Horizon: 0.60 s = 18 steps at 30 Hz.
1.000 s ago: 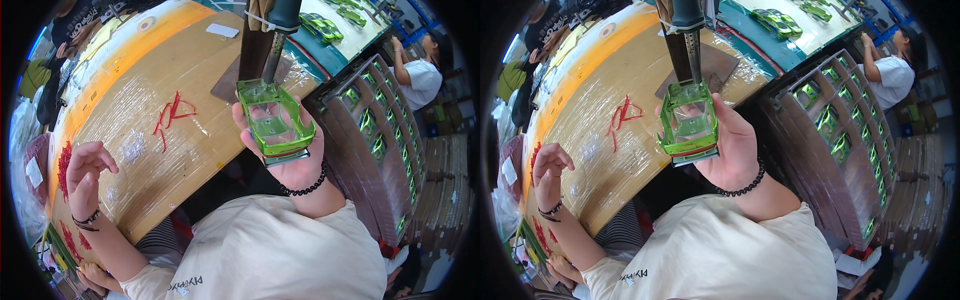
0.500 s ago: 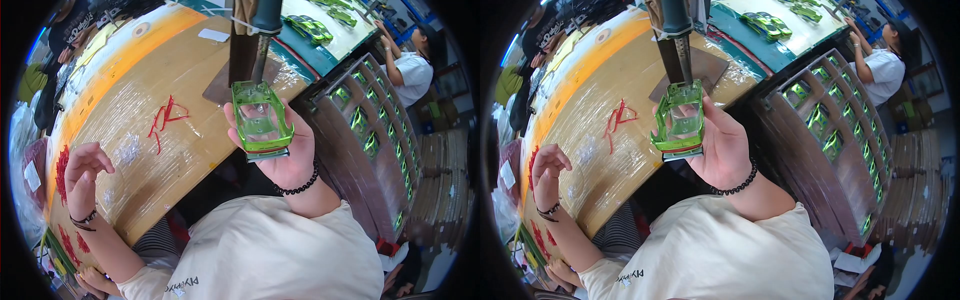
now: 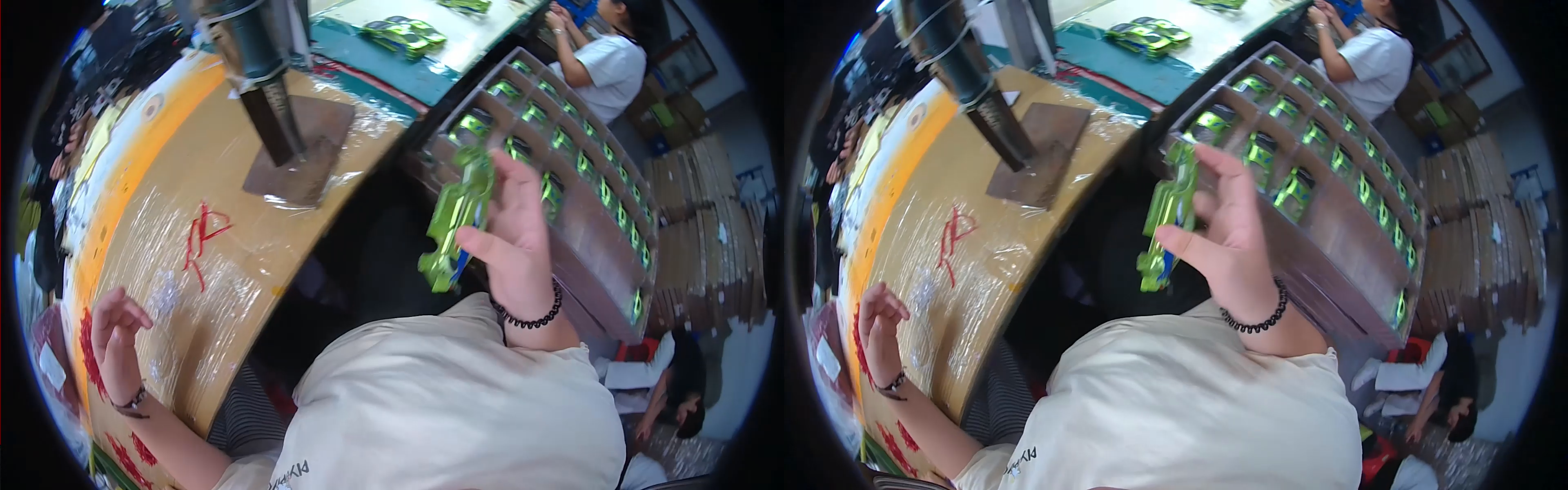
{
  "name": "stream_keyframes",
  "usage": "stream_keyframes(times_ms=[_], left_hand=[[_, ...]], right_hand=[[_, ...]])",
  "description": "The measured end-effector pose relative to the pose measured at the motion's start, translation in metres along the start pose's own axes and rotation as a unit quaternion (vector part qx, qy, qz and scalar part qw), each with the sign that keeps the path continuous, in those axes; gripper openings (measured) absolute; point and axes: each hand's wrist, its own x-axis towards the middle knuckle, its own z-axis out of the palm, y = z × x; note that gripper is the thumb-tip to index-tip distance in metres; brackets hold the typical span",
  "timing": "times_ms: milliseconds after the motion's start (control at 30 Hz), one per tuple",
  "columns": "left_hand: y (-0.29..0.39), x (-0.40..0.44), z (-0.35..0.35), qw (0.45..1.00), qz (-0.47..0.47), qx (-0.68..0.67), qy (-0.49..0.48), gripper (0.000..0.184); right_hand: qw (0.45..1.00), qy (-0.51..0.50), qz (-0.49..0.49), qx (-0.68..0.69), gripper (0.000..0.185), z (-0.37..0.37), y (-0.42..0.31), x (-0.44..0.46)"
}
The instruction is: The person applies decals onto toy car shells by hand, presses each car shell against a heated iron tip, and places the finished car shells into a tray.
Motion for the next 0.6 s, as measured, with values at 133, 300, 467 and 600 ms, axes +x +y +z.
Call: stream_keyframes(times_ms=[133,300,467,600], left_hand=[[-0.004,-0.001,-0.005,1.000,-0.006,0.008,-0.009,0.052],[-0.004,0.001,-0.003,1.000,-0.006,-0.016,-0.005,0.047],[-0.007,0.003,-0.003,1.000,-0.007,-0.013,0.002,0.045],[-0.011,0.003,-0.009,1.000,-0.020,-0.006,-0.008,0.047]], right_hand=[[0.927,0.176,-0.160,-0.290,0.072,-0.053,-0.028,0.008],[0.589,0.254,-0.079,-0.763,0.062,-0.140,-0.039,0.008],[0.530,0.204,0.186,-0.802,0.055,-0.172,-0.009,-0.004],[0.541,0.194,0.195,-0.795,0.053,-0.170,-0.017,-0.011]])
